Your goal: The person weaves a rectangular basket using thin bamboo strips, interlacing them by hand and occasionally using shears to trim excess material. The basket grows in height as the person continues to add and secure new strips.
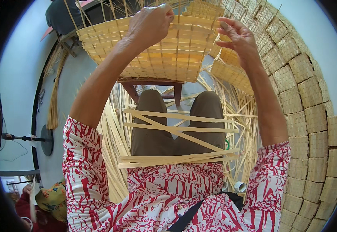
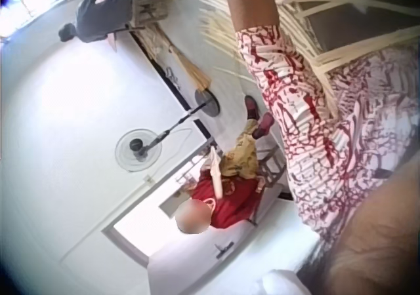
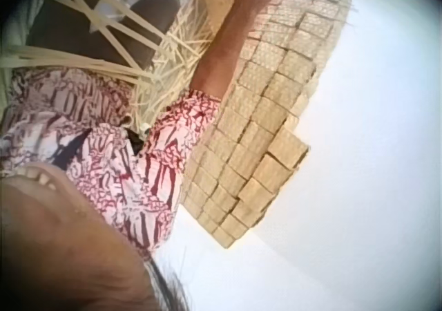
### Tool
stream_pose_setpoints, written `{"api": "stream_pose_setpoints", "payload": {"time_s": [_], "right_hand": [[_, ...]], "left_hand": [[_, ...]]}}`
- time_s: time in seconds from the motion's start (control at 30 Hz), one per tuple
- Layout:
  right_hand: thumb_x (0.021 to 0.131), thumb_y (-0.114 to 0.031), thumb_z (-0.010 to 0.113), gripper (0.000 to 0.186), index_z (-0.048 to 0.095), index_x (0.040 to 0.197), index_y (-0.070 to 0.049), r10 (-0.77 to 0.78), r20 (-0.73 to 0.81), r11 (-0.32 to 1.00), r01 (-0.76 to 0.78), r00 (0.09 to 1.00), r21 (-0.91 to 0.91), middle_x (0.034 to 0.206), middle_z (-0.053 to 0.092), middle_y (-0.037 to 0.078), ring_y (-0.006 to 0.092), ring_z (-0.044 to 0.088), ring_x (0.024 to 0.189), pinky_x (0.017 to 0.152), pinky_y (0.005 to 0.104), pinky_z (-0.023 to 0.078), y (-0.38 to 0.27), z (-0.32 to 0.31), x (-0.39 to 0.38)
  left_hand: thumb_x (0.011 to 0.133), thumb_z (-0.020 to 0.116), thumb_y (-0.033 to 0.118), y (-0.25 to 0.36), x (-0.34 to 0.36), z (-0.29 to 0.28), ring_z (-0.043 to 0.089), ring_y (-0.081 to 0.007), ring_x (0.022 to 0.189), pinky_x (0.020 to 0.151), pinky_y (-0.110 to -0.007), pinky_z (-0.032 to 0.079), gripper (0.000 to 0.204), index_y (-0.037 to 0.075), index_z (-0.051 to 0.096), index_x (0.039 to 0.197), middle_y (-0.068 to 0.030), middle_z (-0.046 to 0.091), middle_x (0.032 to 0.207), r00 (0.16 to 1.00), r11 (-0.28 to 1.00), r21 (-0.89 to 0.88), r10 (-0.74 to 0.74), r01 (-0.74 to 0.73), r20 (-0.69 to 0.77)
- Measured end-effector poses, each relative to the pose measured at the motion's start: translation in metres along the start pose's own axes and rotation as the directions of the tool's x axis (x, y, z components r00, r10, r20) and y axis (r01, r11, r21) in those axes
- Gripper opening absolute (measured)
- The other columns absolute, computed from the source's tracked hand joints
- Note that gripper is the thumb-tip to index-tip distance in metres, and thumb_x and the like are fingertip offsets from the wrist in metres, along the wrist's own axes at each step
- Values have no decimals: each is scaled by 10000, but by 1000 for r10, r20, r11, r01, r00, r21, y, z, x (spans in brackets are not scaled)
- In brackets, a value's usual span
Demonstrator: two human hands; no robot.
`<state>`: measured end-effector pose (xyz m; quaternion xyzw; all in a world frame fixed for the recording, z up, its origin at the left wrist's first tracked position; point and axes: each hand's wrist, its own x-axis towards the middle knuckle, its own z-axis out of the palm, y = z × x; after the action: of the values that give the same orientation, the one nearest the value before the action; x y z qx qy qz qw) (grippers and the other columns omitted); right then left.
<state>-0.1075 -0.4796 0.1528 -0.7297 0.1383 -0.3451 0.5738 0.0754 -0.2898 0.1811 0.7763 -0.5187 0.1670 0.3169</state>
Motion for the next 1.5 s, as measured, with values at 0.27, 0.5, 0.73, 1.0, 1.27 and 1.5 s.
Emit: {"api": "stream_pose_setpoints", "payload": {"time_s": [0.27, 0.5, 0.73, 1.0, 1.27, 1.5], "right_hand": [[994, -190, 607, 218, 664, 1062, 9, -140, -132, 917, 179, 981, 357, 907, 698, 72, 144, 692, 791, 732, 293, 631, 30, 38, -9], [1017, -203, 576, 229, 647, 998, 14, -196, -153, 947, 227, 969, 227, 887, 689, 77, 142, 692, 759, 670, 253, 584, 35, 50, -5], [1003, -212, 603, 240, 650, 1044, 20, -180, -109, 943, 203, 978, 265, 907, 691, 78, 147, 697, 772, 705, 257, 594, 28, 50, -8], [1016, -191, 575, 222, 651, 1046, 16, -146, -83, 962, 161, 986, 221, 918, 686, 69, 148, 690, 787, 711, 270, 603, 22, 50, -6], [1012, -176, 574, 219, 638, 1090, 18, -77, -112, 969, 101, 991, 225, 977, 680, 82, 154, 690, 815, 724, 283, 627, 16, 49, -4], [1004, -198, 591, 222, 628, 1126, -16, -20, -24, 924, 28, 1000, 382, 972, 668, 47, 146, 678, 887, 747, 323, 637, 11, 55, -8]], "left_hand": [[908, 550, 225, 5, -1, -3, 655, -460, 836, 730, -549, 509, 237, 11, 651, 891, -298, 660, 832, 1000, 1000, -11, -27, 27, -16], [932, 577, 234, -17, -3, 4, 699, -342, 832, 744, -458, 536, 184, 104, 703, 964, -147, 722, 853, 993, 988, 126, 95, -85, -71], [902, 636, 266, -21, -5, -2, 689, -320, 773, 687, -425, 527, 197, 84, 705, 935, -144, 707, 811, 994, 998, 15, 68, -67, -89], [891, 614, 231, -16, -4, -7, 687, -346, 807, 737, -448, 532, 177, 93, 721, 923, -149, 709, 823, 998, 999, -32, -22, 21, -53], [908, 596, 178, -19, -24, -16, 672, -289, 652, 629, -385, 526, 170, 84, 672, 1027, -149, 658, 679, 984, 991, -91, 82, -97, -160], [862, 676, 97, -83, -76, -39, 661, -220, 642, 620, -343, 529, 296, 106, 631, 1155, -92, 673, 899, 939, 996, -79, 13, -42, -343]]}}
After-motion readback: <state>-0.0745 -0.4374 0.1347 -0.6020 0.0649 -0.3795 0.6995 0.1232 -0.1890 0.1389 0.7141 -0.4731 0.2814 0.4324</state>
